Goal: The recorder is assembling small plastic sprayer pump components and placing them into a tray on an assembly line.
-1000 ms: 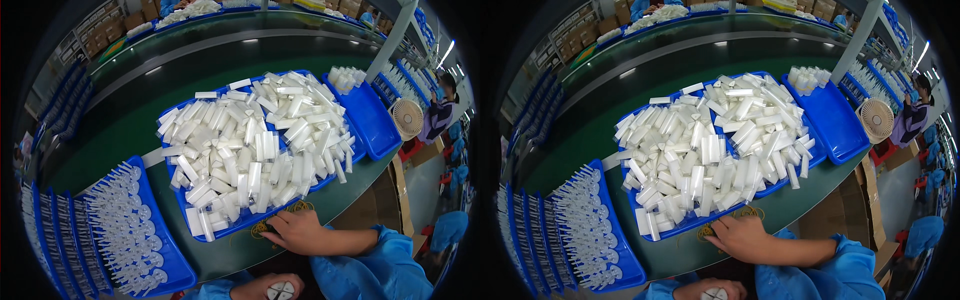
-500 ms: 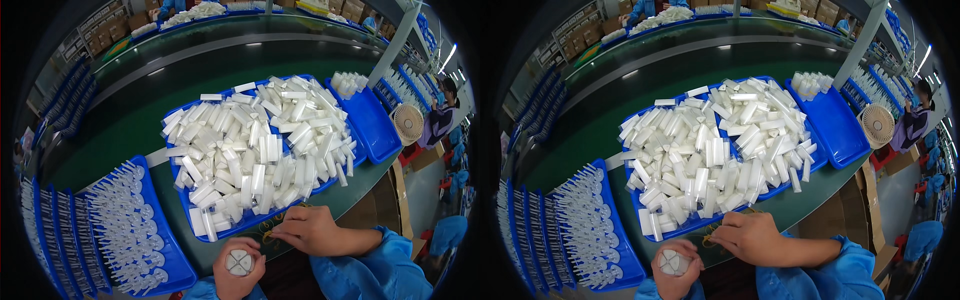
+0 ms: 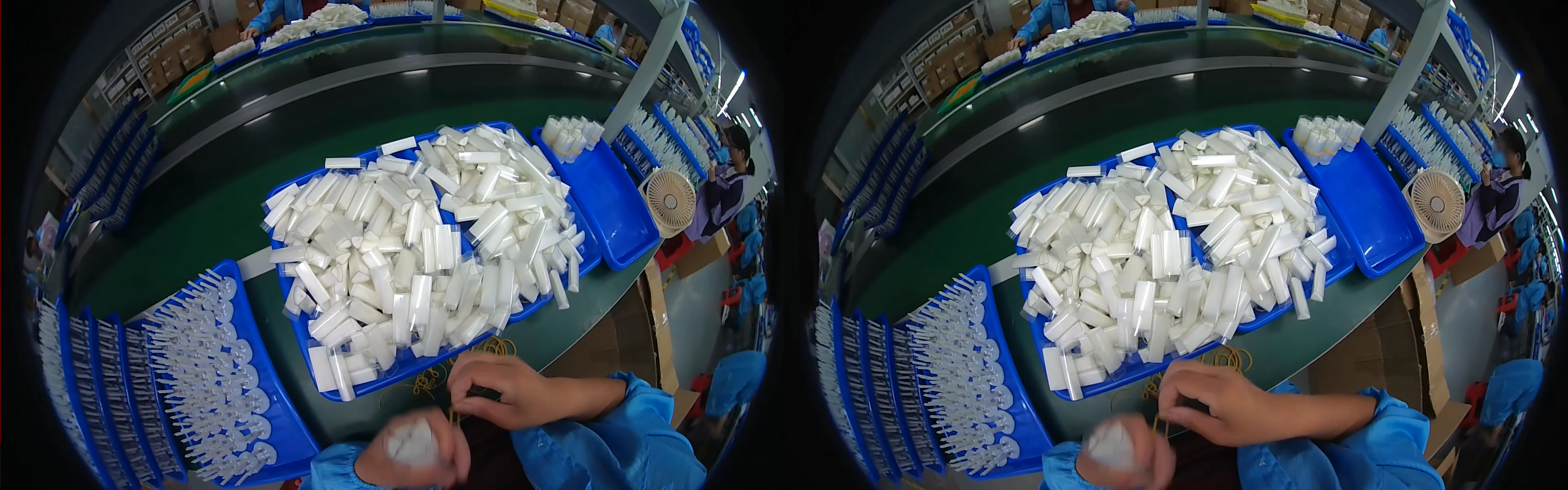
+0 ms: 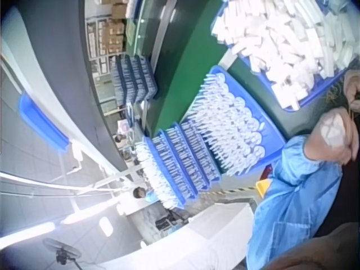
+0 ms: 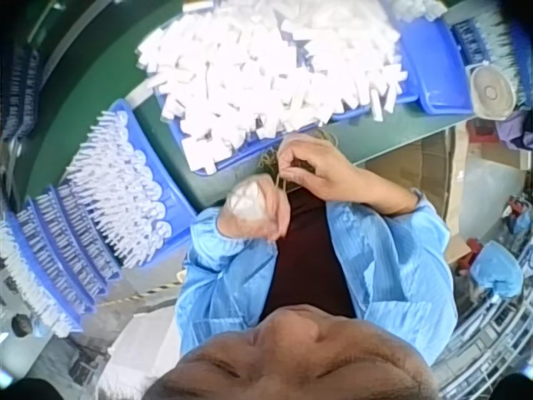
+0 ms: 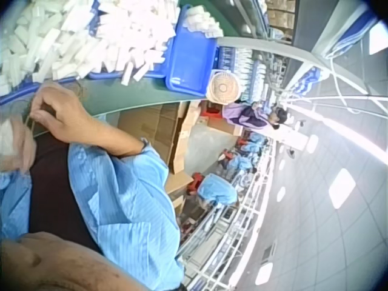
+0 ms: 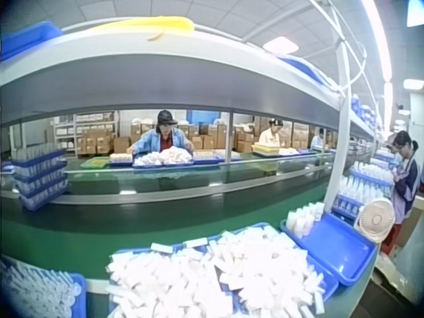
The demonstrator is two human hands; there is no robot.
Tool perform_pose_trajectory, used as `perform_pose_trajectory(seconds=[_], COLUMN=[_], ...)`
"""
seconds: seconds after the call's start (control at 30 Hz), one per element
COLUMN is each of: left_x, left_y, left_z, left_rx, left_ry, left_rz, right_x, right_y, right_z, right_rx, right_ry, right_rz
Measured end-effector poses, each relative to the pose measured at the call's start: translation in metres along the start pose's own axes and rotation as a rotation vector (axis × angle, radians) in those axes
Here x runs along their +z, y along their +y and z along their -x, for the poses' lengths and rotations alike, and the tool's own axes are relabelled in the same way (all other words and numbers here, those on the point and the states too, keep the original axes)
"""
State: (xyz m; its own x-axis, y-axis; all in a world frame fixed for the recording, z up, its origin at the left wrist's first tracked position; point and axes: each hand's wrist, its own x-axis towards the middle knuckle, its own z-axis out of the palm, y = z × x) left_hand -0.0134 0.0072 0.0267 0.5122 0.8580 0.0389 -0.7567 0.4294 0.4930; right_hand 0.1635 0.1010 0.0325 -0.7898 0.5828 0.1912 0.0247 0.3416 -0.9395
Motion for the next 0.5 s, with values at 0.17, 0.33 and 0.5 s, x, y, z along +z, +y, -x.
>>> perform_pose_trajectory(seconds=[0.17,0.33,0.5], left_x=[0.004,0.006,0.014], left_y=[-0.007,-0.022,-0.018], left_z=[0.006,-0.005,-0.018], left_rx=[0.100,0.519,0.376], left_ry=[-0.296,0.353,0.569], left_rz=[0.197,-0.942,-1.098], right_x=[-0.021,-0.054,-0.029], right_y=[-0.010,-0.016,-0.052], right_z=[0.008,-0.007,-0.006], right_rx=[0.217,0.037,-0.248], right_ry=[-0.308,-0.226,-0.623], right_rz=[-1.380,-1.318,-0.037])
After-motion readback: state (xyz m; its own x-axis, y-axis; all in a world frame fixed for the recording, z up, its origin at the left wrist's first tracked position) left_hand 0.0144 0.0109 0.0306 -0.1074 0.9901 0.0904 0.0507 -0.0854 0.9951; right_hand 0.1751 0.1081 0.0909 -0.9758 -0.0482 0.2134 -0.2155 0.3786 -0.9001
